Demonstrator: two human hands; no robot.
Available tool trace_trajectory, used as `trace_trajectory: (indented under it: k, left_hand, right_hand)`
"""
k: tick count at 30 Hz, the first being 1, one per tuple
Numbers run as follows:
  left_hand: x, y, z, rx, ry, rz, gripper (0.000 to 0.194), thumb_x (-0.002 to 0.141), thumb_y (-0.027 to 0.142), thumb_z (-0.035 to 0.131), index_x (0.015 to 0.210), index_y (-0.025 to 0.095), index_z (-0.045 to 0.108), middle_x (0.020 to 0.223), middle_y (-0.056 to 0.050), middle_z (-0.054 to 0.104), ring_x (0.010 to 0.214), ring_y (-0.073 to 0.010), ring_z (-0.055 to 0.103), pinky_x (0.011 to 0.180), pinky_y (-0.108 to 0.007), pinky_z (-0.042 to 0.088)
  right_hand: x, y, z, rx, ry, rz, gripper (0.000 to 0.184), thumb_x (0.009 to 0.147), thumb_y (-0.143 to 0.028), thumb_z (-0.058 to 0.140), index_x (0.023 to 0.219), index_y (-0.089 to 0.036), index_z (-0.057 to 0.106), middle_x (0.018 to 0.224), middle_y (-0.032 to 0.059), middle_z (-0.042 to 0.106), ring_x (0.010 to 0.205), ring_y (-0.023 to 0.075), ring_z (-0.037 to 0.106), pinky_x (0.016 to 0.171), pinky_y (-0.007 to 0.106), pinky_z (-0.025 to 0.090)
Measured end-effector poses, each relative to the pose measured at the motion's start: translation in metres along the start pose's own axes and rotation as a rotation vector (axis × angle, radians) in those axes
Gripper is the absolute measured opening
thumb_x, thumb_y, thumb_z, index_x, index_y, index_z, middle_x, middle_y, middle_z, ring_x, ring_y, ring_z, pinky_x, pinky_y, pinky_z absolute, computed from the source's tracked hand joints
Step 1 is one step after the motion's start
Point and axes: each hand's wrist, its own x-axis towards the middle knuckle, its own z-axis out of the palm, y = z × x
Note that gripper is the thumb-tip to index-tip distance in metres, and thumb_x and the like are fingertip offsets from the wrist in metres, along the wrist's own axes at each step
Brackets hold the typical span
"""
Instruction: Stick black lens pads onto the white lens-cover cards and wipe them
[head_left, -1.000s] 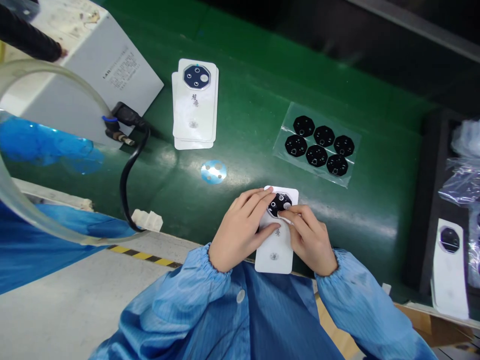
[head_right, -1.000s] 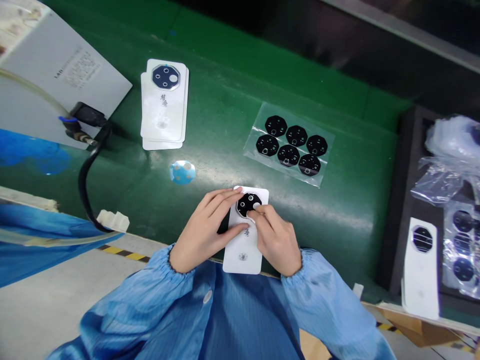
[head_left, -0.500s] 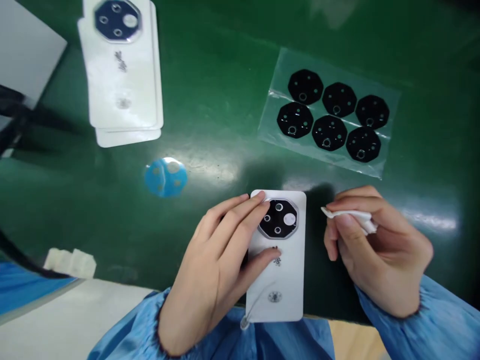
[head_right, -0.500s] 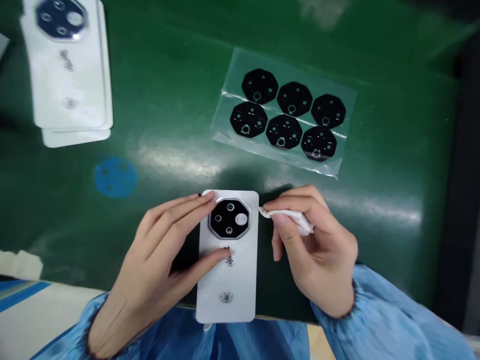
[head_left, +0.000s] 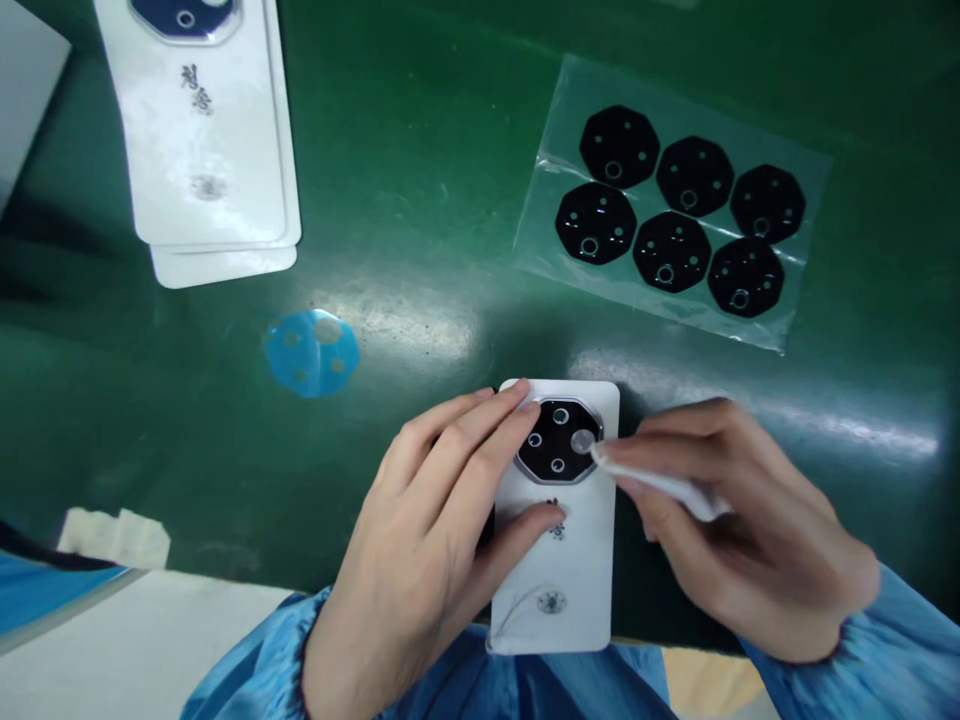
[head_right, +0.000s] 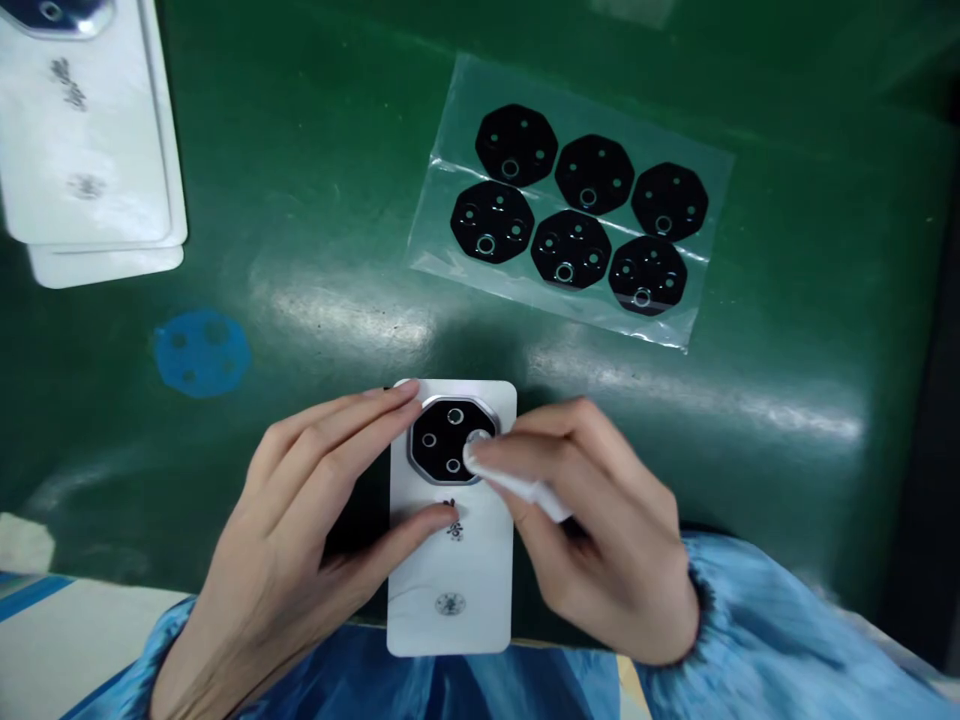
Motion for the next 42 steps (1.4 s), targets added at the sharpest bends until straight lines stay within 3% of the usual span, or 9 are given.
trace_trajectory:
  k: [3, 7, 12, 17, 23, 35, 38, 42]
  left_hand:
    - [-0.001, 0.001, 0.0, -0.002, 0.003, -0.007, 0.054, 0.089, 0.035, 0.063, 0.136, 0.017, 0.044, 0.139, -0.008, 0.051, 0.123, -0.0279, 0.049, 0.104, -0.042, 0.044]
    - [-0.001, 0.002, 0.0, 0.003, 0.006, -0.015, 0.05, 0.089, 0.029, 0.064, 0.133, 0.014, 0.047, 0.138, -0.009, 0.052, 0.123, -0.0263, 0.049, 0.104, -0.04, 0.043]
    - [0.001, 0.002, 0.0, -0.009, 0.025, 0.01, 0.05, 0.088, 0.027, 0.065, 0.131, 0.008, 0.05, 0.136, -0.01, 0.054, 0.125, -0.0248, 0.047, 0.108, -0.036, 0.04]
    - [0.001, 0.002, -0.001, 0.0, 0.011, 0.016, 0.048, 0.089, 0.024, 0.064, 0.132, 0.008, 0.05, 0.137, -0.009, 0.053, 0.127, -0.0242, 0.045, 0.109, -0.035, 0.04]
    - [0.001, 0.003, -0.002, 0.0, 0.0, 0.002, 0.046, 0.09, 0.024, 0.063, 0.131, 0.007, 0.052, 0.138, -0.009, 0.053, 0.127, -0.0228, 0.046, 0.11, -0.034, 0.038]
    - [0.003, 0.003, 0.0, -0.004, 0.0, -0.002, 0.048, 0.088, 0.027, 0.064, 0.13, 0.009, 0.051, 0.137, -0.008, 0.054, 0.126, -0.0226, 0.046, 0.108, -0.034, 0.04]
    - [0.003, 0.002, 0.0, 0.001, 0.003, -0.005, 0.05, 0.088, 0.028, 0.065, 0.131, 0.009, 0.051, 0.136, -0.008, 0.054, 0.125, -0.0227, 0.047, 0.108, -0.034, 0.04]
    - [0.002, 0.001, -0.001, 0.017, 0.007, 0.01, 0.05, 0.087, 0.029, 0.066, 0.131, 0.009, 0.05, 0.136, -0.009, 0.055, 0.124, -0.0237, 0.048, 0.107, -0.036, 0.041]
  right_hand:
    - [-0.005, 0.0, 0.002, -0.132, -0.124, -0.146, 0.028, 0.088, -0.006, 0.054, 0.111, -0.018, 0.063, 0.101, 0.0068, 0.061, 0.077, 0.0144, 0.063, 0.063, 0.026, 0.055]
    - [-0.01, 0.003, 0.004, -0.283, -0.208, -0.273, 0.025, 0.093, -0.007, 0.045, 0.111, -0.012, 0.062, 0.102, 0.0082, 0.06, 0.082, 0.0138, 0.063, 0.063, 0.023, 0.054]
    - [-0.008, -0.002, 0.006, -0.432, -0.197, -0.359, 0.028, 0.094, -0.005, 0.04, 0.111, -0.005, 0.062, 0.102, 0.0113, 0.061, 0.085, 0.0146, 0.06, 0.065, 0.021, 0.052]
    - [-0.002, -0.011, 0.007, -0.576, -0.239, -0.606, 0.031, 0.089, -0.001, 0.036, 0.105, 0.005, 0.061, 0.099, 0.0219, 0.061, 0.08, 0.0246, 0.059, 0.058, 0.035, 0.052]
    - [-0.006, -0.013, 0.013, -0.657, -0.194, -0.649, 0.031, 0.087, 0.0, 0.036, 0.097, 0.001, 0.065, 0.094, 0.0197, 0.062, 0.073, 0.0233, 0.059, 0.056, 0.036, 0.051]
    - [-0.005, -0.002, 0.01, -0.458, -0.188, -0.474, 0.025, 0.092, -0.004, 0.042, 0.11, -0.003, 0.06, 0.099, 0.0126, 0.062, 0.082, 0.0179, 0.059, 0.062, 0.027, 0.053]
    - [-0.004, -0.002, 0.008, -0.324, -0.177, -0.276, 0.024, 0.092, -0.005, 0.044, 0.107, -0.011, 0.062, 0.098, 0.0082, 0.061, 0.079, 0.0141, 0.061, 0.059, 0.023, 0.052]
    - [0.002, -0.003, 0.003, 0.017, -0.004, 0.043, 0.021, 0.089, -0.005, 0.053, 0.098, -0.019, 0.065, 0.092, 0.0037, 0.058, 0.073, 0.0132, 0.064, 0.06, 0.026, 0.054]
